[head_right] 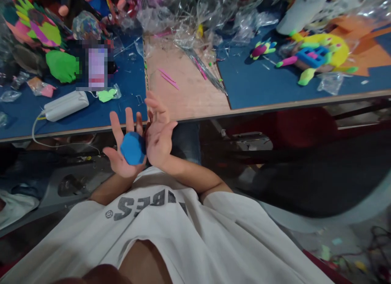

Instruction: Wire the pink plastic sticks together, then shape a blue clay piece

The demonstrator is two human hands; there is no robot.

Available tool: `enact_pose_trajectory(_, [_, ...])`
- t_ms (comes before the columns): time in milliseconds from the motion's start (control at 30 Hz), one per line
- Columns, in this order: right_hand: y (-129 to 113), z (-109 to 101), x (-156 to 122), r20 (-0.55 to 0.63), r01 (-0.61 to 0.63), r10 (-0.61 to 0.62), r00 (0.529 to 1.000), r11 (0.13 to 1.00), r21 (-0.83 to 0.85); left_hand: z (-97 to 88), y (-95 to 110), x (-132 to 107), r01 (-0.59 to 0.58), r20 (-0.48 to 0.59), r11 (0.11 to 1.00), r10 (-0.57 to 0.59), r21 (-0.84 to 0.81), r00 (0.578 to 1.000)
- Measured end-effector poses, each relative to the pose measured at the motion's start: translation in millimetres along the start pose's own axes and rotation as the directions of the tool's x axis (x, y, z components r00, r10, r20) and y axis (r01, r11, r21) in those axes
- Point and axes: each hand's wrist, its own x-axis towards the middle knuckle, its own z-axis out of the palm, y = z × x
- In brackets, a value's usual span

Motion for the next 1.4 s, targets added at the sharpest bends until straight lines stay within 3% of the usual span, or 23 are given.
enact_pose_trajectory(67, [2.5, -2.3, 0.9, -0.268, 0.038, -0.036, 0.963, 0.999, 0.002, -4.6, 6.4, 6.4, 0.089, 0.027, 0.996, -0.088, -0.023, 0.996])
enact_pose_trajectory(100, [2.2, -5.7, 0.0, -0.319, 0.068, -0.071, 0.945, 0.997, -0.021, -7.4, 9.4, 9.1, 0.129, 0.035, 0.991, -0.127, -0.033, 0.991])
enact_pose_trajectory(167, [-1.2, -14.4, -3.8, -0.216, 0.141, -0.154, 0.964, 0.987, -0.073, -12.8, 13.2, 12.3, 0.176, 0.042, 0.983, -0.174, -0.053, 0.984])
enact_pose_trajectory(267, [-6.3, -25.4, -12.2, 0.057, 0.199, -0.195, 0.979, 0.978, -0.069, -19.8, 13.0, 10.1, 0.155, 0.076, 0.986, -0.151, -0.057, 0.986])
enact_pose_trajectory(400, [-0.8, -32.1, -24.7, 0.311, 0.217, -0.212, 0.926, 0.976, 0.017, -29.4, 8.6, -1.9, 0.034, 0.081, 0.999, -0.036, 0.028, 0.996])
enact_pose_trajectory(467, [5.5, -34.0, -30.8, 0.356, 0.164, -0.196, 0.914, 0.979, 0.118, -34.3, 7.6, -8.2, 0.011, 0.090, 0.998, -0.016, 0.063, 0.996])
enact_pose_trajectory(600, [14.1, -38.3, -34.4, 0.340, -0.062, -0.043, 0.939, 0.954, 0.292, -41.0, 10.9, -15.3, -0.092, 0.070, 0.993, 0.087, 0.072, 0.994])
enact_pose_trajectory(700, [15.1, -41.5, -27.5, 0.417, -0.072, -0.045, 0.908, 0.963, 0.260, -48.1, 20.0, -15.7, 0.039, 0.073, 0.992, -0.048, 0.120, 0.996])
enact_pose_trajectory(800, [15.0, -43.4, -19.6, 0.373, 0.051, -0.134, 0.918, 0.974, 0.223, -60.4, 33.3, -14.1, 0.194, 0.162, 0.967, -0.221, 0.167, 0.962])
enact_pose_trajectory(900, [16.6, -45.4, -14.4, 0.325, 0.171, -0.192, 0.926, 0.981, 0.093, -73.0, 44.6, -10.6, 0.171, 0.257, 0.918, -0.274, 0.358, 0.927])
enact_pose_trajectory(967, [18.0, -47.6, -11.8, 0.337, 0.226, -0.221, 0.915, 0.974, 0.023, -78.7, 47.8, -6.7, 0.179, 0.261, 0.890, -0.307, 0.420, 0.915])
enact_pose_trajectory(1100, [19.7, -53.8, -8.9, 0.411, 0.175, -0.168, 0.896, 0.984, 0.021, -83.6, 42.3, 1.7, 0.341, 0.204, 0.882, -0.417, 0.325, 0.886])
enact_pose_trajectory(1200, [20.6, -59.4, -10.2, 0.458, 0.051, -0.052, 0.888, 0.999, 0.015, -83.9, 32.8, 3.3, 0.548, 0.210, 0.806, -0.589, 0.223, 0.781])
enact_pose_trajectory(1267, [21.3, -63.2, -11.4, 0.477, 0.049, -0.041, 0.878, 0.999, -0.004, -83.3, 27.2, 1.9, 0.634, 0.213, 0.753, -0.658, 0.175, 0.723])
enact_pose_trajectory(1400, [20.8, -69.4, -10.8, 0.592, 0.175, -0.134, 0.795, 0.984, -0.012, -83.6, 22.0, -0.7, 0.648, 0.180, 0.738, -0.674, 0.188, 0.716])
